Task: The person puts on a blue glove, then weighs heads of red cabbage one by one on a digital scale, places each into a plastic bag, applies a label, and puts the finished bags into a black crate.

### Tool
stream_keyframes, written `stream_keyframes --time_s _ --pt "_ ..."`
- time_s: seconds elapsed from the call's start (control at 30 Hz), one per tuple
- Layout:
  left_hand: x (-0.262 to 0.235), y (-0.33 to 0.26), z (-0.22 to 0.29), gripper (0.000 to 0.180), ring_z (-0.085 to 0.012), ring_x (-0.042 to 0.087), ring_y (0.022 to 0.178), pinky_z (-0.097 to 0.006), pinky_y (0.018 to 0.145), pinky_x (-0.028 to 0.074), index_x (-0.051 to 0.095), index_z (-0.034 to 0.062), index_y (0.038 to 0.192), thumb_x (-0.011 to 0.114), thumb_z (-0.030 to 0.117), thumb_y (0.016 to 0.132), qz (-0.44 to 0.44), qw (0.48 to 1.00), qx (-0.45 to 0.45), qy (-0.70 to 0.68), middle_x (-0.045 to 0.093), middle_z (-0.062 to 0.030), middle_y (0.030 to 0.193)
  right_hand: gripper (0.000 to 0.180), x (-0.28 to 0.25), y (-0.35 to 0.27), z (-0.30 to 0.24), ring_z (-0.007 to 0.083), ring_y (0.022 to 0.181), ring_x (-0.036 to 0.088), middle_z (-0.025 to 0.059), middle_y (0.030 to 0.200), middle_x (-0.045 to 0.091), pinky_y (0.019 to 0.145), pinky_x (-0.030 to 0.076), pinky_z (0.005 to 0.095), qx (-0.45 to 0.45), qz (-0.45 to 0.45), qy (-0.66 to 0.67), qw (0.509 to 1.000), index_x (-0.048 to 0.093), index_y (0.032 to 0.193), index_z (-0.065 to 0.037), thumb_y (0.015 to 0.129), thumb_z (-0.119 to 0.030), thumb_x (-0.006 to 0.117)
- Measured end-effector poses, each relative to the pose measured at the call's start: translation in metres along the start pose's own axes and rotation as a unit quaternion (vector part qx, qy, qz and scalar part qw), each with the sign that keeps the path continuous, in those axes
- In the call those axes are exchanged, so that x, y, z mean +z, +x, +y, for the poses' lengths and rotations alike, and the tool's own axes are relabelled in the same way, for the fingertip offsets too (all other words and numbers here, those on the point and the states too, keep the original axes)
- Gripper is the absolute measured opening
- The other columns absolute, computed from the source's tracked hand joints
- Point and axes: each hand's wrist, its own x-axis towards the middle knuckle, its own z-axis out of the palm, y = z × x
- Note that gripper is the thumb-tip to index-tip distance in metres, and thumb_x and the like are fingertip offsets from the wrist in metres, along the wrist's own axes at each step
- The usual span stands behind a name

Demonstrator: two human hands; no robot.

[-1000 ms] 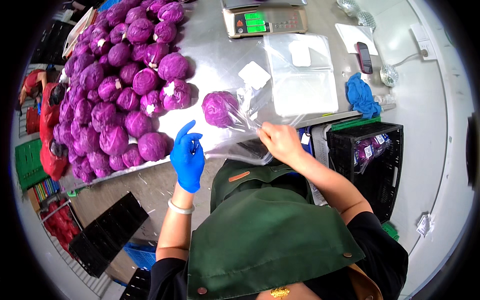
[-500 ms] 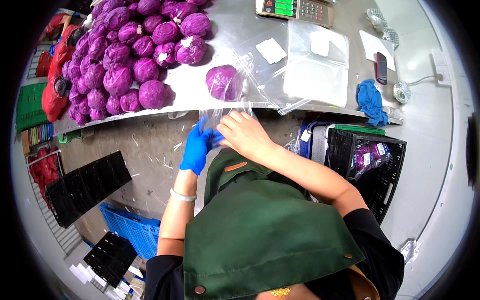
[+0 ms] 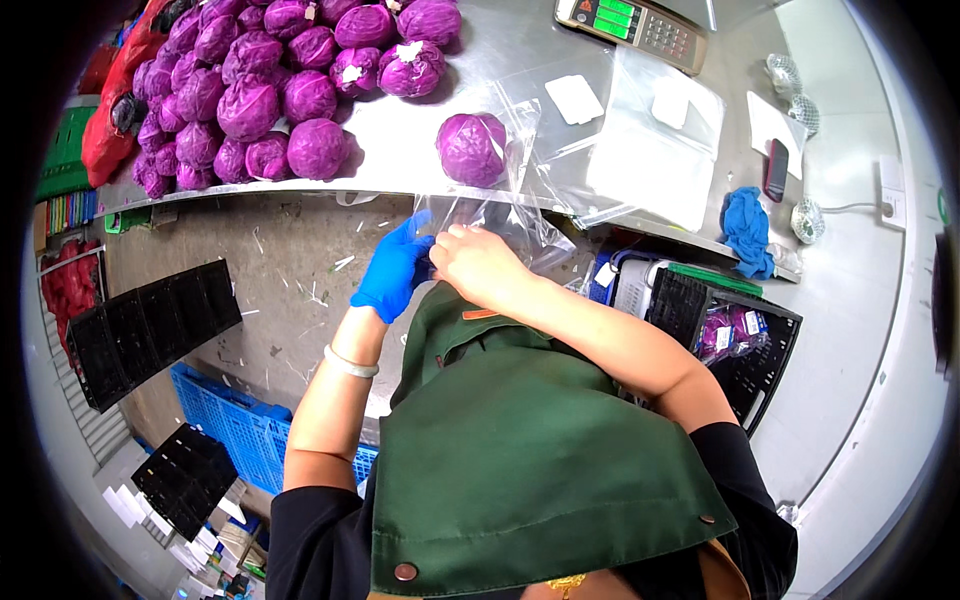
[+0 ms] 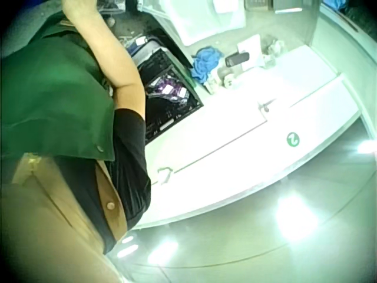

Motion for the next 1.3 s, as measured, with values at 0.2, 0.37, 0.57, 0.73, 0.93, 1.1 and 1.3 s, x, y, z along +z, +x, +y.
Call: stream_keyframes --time_s 0.2,0.37,0.57,0.73,0.93,1.1,1.3 --pt "-0.025 0.008 -0.028 0.059 -0.0173 0.065 0.075 -0.029 0.068 0.054 0.026 0.0068 0.146 0.044 0.000 0.090 0.064 0.985 0.118 0.107 0.066 -0.0124 0.092 0.017 -0.071 -0.044 0.012 0.0278 0.086 0.056 0.0096 0.084 0.055 0.073 0.049 0.0404 -0.089 -0.102 0.126 0.983 0.057 0.083 -0.005 0.080 -0.019 0.064" --pt "-0.019 -0.017 -0.006 0.067 -0.0167 0.067 0.076 -0.033 0.074 0.054 0.017 0.0128 0.151 0.049 0.005 0.093 0.045 0.778 0.142 0.610 0.069 -0.0113 0.091 0.027 -0.067 -0.261 0.091 0.0289 0.084 0.064 0.0111 0.086 0.065 0.073 0.053 0.0397 0.097 -0.515 -0.181 0.832 0.064 0.102 -0.004 0.078 -0.015 0.058" --pt "-0.061 -0.001 -0.004 0.063 -0.0291 0.064 0.099 -0.034 0.092 0.047 0.037 0.0084 0.143 0.064 0.014 0.087 0.140 0.899 0.273 0.313 0.066 -0.0156 0.109 0.047 -0.084 -0.143 0.083 0.0292 0.121 0.046 0.0111 0.132 0.049 0.097 0.042 0.0399 0.129 -0.088 -0.185 0.970 0.055 0.122 -0.008 0.076 -0.005 0.056" --pt "-0.036 0.030 0.005 0.052 -0.0313 0.042 0.129 -0.045 0.108 0.032 0.050 0.0112 0.134 0.064 0.017 0.084 0.011 0.561 0.476 0.677 0.046 -0.0143 0.139 0.053 -0.056 -0.034 0.105 0.0252 0.134 0.036 0.0045 0.144 0.040 0.114 0.025 0.0419 -0.198 -0.119 -0.229 0.946 0.050 0.133 -0.019 0.081 -0.011 0.055" --pt "-0.048 0.058 0.031 0.035 -0.0180 0.065 0.095 -0.026 0.086 0.047 0.065 0.0044 0.116 0.046 0.029 0.099 -0.116 0.882 0.303 0.343 0.070 -0.0089 0.102 0.046 -0.070 -0.007 0.155 0.0268 0.102 0.064 0.0124 0.110 0.067 0.097 0.045 0.0377 0.210 -0.137 0.418 0.873 0.066 0.106 -0.006 0.099 -0.043 0.039" --pt "-0.056 0.121 0.044 0.053 -0.0102 0.063 0.083 -0.022 0.067 0.047 0.061 0.0016 0.118 0.034 0.044 0.101 -0.073 0.988 0.005 0.140 0.069 -0.0073 0.095 0.052 -0.059 0.022 0.195 0.0249 0.088 0.069 0.0151 0.091 0.069 0.081 0.052 0.0308 0.414 -0.082 0.616 0.665 0.062 0.106 0.003 0.099 -0.044 0.041" --pt "-0.052 0.129 0.027 0.059 -0.0224 0.065 0.098 -0.034 0.087 0.053 0.054 -0.0040 0.122 0.034 0.047 0.100 -0.146 0.983 -0.054 -0.102 0.065 -0.0150 0.108 0.034 -0.078 0.058 0.137 0.0283 0.102 0.059 0.0118 0.104 0.063 0.084 0.048 0.0389 0.203 0.248 0.015 0.947 0.061 0.105 -0.005 0.082 -0.031 0.065"
